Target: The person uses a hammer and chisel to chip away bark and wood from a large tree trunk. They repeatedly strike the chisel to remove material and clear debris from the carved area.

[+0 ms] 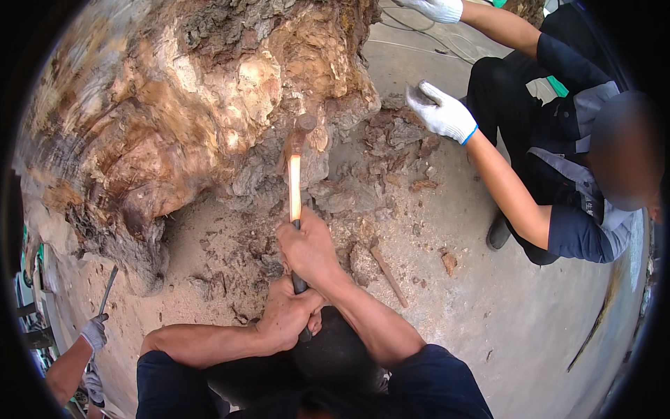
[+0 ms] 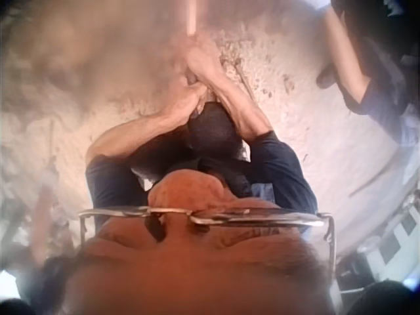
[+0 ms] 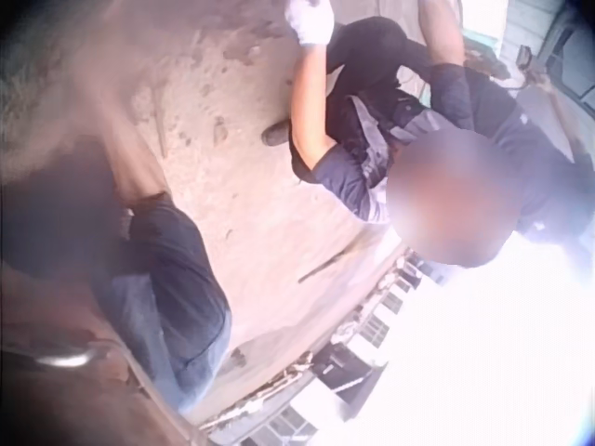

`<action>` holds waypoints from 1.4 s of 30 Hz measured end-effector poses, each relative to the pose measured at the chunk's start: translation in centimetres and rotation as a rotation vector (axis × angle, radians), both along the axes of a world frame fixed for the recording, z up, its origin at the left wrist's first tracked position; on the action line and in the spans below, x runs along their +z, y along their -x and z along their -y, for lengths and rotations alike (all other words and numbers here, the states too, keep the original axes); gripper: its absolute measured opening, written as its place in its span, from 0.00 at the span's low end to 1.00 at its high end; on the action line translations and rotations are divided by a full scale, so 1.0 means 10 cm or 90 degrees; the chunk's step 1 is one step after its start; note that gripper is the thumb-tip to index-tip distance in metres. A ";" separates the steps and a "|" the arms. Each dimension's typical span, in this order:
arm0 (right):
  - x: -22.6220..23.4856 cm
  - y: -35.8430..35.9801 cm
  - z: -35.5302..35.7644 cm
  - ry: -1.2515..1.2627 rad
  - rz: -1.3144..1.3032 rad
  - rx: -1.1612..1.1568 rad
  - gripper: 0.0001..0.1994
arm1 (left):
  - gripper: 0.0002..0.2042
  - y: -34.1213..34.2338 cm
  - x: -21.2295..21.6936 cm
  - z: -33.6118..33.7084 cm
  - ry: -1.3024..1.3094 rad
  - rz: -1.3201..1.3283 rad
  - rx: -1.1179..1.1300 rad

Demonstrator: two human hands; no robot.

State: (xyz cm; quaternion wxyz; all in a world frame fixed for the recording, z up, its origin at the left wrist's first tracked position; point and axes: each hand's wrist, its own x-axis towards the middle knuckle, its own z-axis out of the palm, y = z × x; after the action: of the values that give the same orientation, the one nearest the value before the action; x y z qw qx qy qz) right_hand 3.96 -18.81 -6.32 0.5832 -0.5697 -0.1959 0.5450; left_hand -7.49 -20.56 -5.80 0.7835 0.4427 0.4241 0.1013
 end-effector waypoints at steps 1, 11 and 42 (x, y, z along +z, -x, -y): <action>0.01 0.00 -0.03 -0.032 -0.007 -0.053 0.03 | 0.11 0.01 -0.03 -0.10 -0.002 -0.002 -0.005; 0.02 -0.09 -0.48 -0.145 0.058 -0.186 0.04 | 0.10 -0.13 -0.36 -0.70 -0.296 0.022 -0.060; -0.11 0.26 -0.56 -0.163 0.100 -0.199 0.04 | 0.04 0.25 -0.49 -0.94 -0.432 -0.016 -0.094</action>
State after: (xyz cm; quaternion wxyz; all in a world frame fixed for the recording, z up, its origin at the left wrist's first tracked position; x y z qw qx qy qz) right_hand 1.40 -13.25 -7.43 0.7110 -0.5551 -0.2173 0.3729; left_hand -9.98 -11.11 -10.71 0.5913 0.7089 0.3428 0.1740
